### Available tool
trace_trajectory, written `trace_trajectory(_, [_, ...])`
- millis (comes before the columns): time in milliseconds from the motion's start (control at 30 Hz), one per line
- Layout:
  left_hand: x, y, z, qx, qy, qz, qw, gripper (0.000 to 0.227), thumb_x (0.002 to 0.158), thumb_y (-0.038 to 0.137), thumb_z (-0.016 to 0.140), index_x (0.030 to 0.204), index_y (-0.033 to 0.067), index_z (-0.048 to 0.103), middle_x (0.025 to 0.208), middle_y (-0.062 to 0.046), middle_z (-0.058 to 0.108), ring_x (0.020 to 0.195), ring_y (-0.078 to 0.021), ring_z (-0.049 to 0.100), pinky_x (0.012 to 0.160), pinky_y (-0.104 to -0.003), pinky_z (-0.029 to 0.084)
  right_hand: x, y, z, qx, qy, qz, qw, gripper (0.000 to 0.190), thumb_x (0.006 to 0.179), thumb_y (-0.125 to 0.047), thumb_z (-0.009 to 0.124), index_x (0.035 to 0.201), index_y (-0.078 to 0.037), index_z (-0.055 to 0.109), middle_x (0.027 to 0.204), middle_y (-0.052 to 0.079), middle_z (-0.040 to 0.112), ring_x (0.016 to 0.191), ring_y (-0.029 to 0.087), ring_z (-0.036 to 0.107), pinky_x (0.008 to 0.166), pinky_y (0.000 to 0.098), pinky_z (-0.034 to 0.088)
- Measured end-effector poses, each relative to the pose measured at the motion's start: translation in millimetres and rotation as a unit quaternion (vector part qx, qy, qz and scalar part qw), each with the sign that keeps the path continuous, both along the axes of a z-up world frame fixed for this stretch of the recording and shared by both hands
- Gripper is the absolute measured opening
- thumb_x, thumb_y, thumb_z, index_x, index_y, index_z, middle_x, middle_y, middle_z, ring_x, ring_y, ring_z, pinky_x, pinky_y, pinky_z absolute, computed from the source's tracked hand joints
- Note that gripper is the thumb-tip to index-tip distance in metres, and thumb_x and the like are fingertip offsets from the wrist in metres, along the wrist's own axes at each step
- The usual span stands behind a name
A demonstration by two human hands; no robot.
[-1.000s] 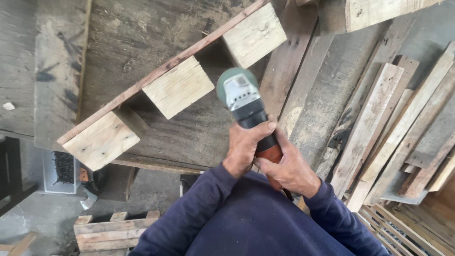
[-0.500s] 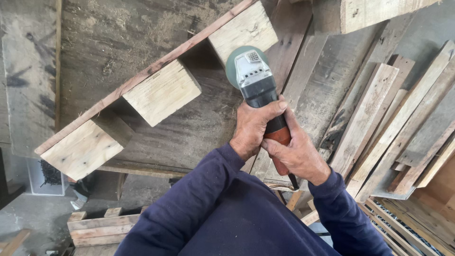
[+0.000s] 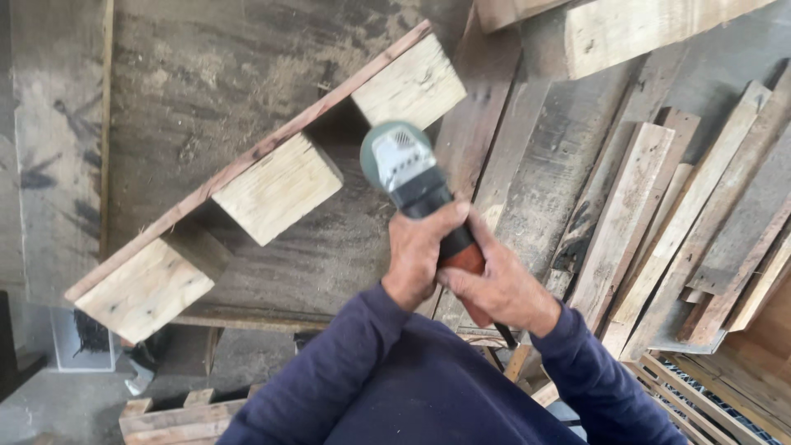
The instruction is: The person uses an angle grinder with a sanding disc to smooth the surface of a wooden pallet. They systematically sand each block and plank, moving the tool back and forth to remove rough edges and create a uniform finish.
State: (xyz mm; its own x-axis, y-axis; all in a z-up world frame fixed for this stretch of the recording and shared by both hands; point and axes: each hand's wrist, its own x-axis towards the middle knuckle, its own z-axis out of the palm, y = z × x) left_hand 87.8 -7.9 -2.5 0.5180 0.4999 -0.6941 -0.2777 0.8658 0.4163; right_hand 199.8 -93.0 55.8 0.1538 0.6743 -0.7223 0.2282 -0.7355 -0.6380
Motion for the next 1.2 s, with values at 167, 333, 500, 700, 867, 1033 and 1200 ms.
trace_trajectory(167, [7, -21, -6, 0.021, 0.027, -0.052, 0.998, 0.030, 0.081, 0.017, 0.082, 0.103, 0.0000, 0.071, 0.094, -0.007, 0.072, 0.082, -0.0150, 0.070, 0.077, -0.031, 0.060, 2, -25, -8, 0.031, 0.004, -0.051, 0.998, 0.098, 0.084, -0.024, 0.077, 0.162, -0.010, 0.018, 0.121, 0.015, 0.069, 0.108, 0.024, 0.071, 0.091, 0.0391, 0.059])
trace_trajectory(333, [48, -8, -26, 0.057, 0.027, -0.119, 0.991, 0.035, 0.078, 0.022, 0.082, 0.103, 0.0030, 0.067, 0.094, -0.009, 0.073, 0.083, -0.0183, 0.073, 0.079, -0.035, 0.064, 28, -24, -25, -0.003, -0.004, -0.128, 0.992, 0.105, 0.081, -0.024, 0.075, 0.165, -0.017, 0.011, 0.113, 0.013, 0.066, 0.093, 0.022, 0.070, 0.079, 0.0374, 0.062])
trace_trajectory(500, [86, -1, -31, 0.086, 0.000, -0.118, 0.989, 0.037, 0.077, 0.020, 0.082, 0.105, 0.0018, 0.065, 0.096, -0.011, 0.071, 0.083, -0.0203, 0.073, 0.079, -0.038, 0.066, 56, -19, -30, 0.057, -0.032, -0.115, 0.991, 0.106, 0.084, -0.031, 0.074, 0.164, -0.016, 0.006, 0.128, 0.012, 0.059, 0.103, 0.021, 0.070, 0.083, 0.0367, 0.063])
trace_trajectory(700, [105, 21, -31, 0.050, -0.033, -0.123, 0.991, 0.035, 0.079, 0.019, 0.081, 0.104, -0.0014, 0.067, 0.094, -0.013, 0.071, 0.081, -0.0206, 0.073, 0.077, -0.038, 0.066, 73, -5, -28, 0.097, -0.037, -0.115, 0.988, 0.105, 0.087, -0.037, 0.074, 0.166, -0.010, 0.011, 0.129, 0.016, 0.060, 0.109, 0.023, 0.068, 0.089, 0.0373, 0.061])
trace_trajectory(867, [110, 52, -21, 0.045, -0.017, -0.059, 0.997, 0.039, 0.076, 0.016, 0.081, 0.104, 0.0011, 0.059, 0.092, -0.013, 0.069, 0.078, -0.0211, 0.073, 0.073, -0.040, 0.067, 89, 32, -20, 0.124, -0.043, -0.052, 0.990, 0.100, 0.091, -0.034, 0.074, 0.165, -0.006, 0.014, 0.133, 0.016, 0.059, 0.112, 0.022, 0.067, 0.090, 0.0362, 0.060])
trace_trajectory(1033, [112, 72, -21, 0.025, -0.005, -0.038, 0.999, 0.036, 0.078, 0.017, 0.082, 0.101, -0.0079, 0.070, 0.090, -0.014, 0.072, 0.075, -0.0205, 0.071, 0.069, -0.036, 0.063, 98, 52, -25, 0.086, 0.029, -0.077, 0.993, 0.106, 0.086, -0.037, 0.073, 0.165, -0.008, 0.010, 0.128, 0.017, 0.059, 0.103, 0.024, 0.067, 0.082, 0.0377, 0.060])
trace_trajectory(1200, [106, 59, -19, 0.028, -0.012, -0.028, 0.999, 0.034, 0.079, 0.015, 0.081, 0.102, -0.0068, 0.069, 0.091, -0.012, 0.071, 0.077, -0.0196, 0.071, 0.072, -0.036, 0.063, 96, 39, -27, 0.158, 0.010, -0.011, 0.987, 0.102, 0.096, -0.036, 0.073, 0.168, -0.002, 0.010, 0.145, 0.019, 0.054, 0.128, 0.025, 0.060, 0.101, 0.0370, 0.053])
